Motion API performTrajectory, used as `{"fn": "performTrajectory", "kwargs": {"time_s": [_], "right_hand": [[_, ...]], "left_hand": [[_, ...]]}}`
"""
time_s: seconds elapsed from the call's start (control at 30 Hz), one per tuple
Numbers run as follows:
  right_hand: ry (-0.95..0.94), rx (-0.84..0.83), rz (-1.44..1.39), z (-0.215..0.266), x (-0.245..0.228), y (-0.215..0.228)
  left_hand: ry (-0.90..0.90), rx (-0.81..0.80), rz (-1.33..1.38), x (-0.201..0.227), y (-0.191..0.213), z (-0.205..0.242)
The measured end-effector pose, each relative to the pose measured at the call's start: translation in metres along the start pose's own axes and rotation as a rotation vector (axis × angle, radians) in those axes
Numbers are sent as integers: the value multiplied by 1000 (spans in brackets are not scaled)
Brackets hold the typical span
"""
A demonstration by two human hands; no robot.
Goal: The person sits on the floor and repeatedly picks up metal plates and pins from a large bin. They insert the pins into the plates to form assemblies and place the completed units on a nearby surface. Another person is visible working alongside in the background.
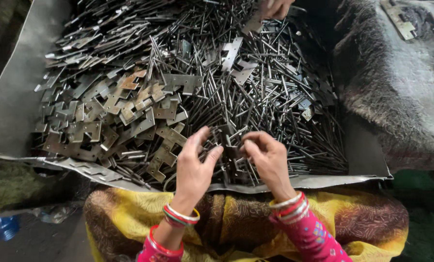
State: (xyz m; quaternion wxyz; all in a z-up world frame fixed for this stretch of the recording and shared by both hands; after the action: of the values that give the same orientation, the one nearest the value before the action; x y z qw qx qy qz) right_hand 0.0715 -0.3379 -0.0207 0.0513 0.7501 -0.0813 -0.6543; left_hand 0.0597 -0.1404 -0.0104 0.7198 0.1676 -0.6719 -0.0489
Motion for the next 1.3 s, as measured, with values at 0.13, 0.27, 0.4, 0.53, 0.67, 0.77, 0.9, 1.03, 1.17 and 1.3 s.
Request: {"fn": "performTrajectory", "kwargs": {"time_s": [0.13, 0.27, 0.4, 0.53, 0.67, 0.77, 0.9, 1.03, 1.17, 1.3], "right_hand": [[115, 0, 316, -7, -4, 2], [210, 2, 324, 1, 0, 8], [321, -67, 446, 1, 5, 12], [161, -105, 462, -4, 14, 14], [173, -76, 435, -1, 12, 15], [266, 56, 361, 4, 3, 22], [237, 210, 61, 17, -7, 28], [267, 116, 47, 23, -22, 23], [426, 4, 303, 28, -42, 19], [700, 4, 697, 35, -71, 12]], "left_hand": [[-136, 123, -234, -7, 12, -4], [-136, 128, -298, -14, 16, 2], [-154, 151, -302, -12, 12, 3], [-232, 152, -297, 0, 0, 3], [-287, 156, -279, 12, -8, 3], [-312, 160, -228, 19, -11, 1], [-313, 141, -123, 26, -16, 6], [26, -99, 210, 27, -26, 4], [121, -254, 434, 26, -22, 12], [-26, -112, 94, 31, -14, 23]]}}
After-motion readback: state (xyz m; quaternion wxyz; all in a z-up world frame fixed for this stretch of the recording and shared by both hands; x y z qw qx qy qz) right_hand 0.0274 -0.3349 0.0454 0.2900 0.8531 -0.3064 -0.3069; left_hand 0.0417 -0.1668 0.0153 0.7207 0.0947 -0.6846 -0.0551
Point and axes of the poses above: each hand's wrist, its own z-axis away from the middle knuckle, its own y-axis out of the back of the hand, x = y × z, the point moved 3 cm from there along -z, towards the middle knuckle, and after that the axes turned 13 degrees about y, right-handed, at the moved point
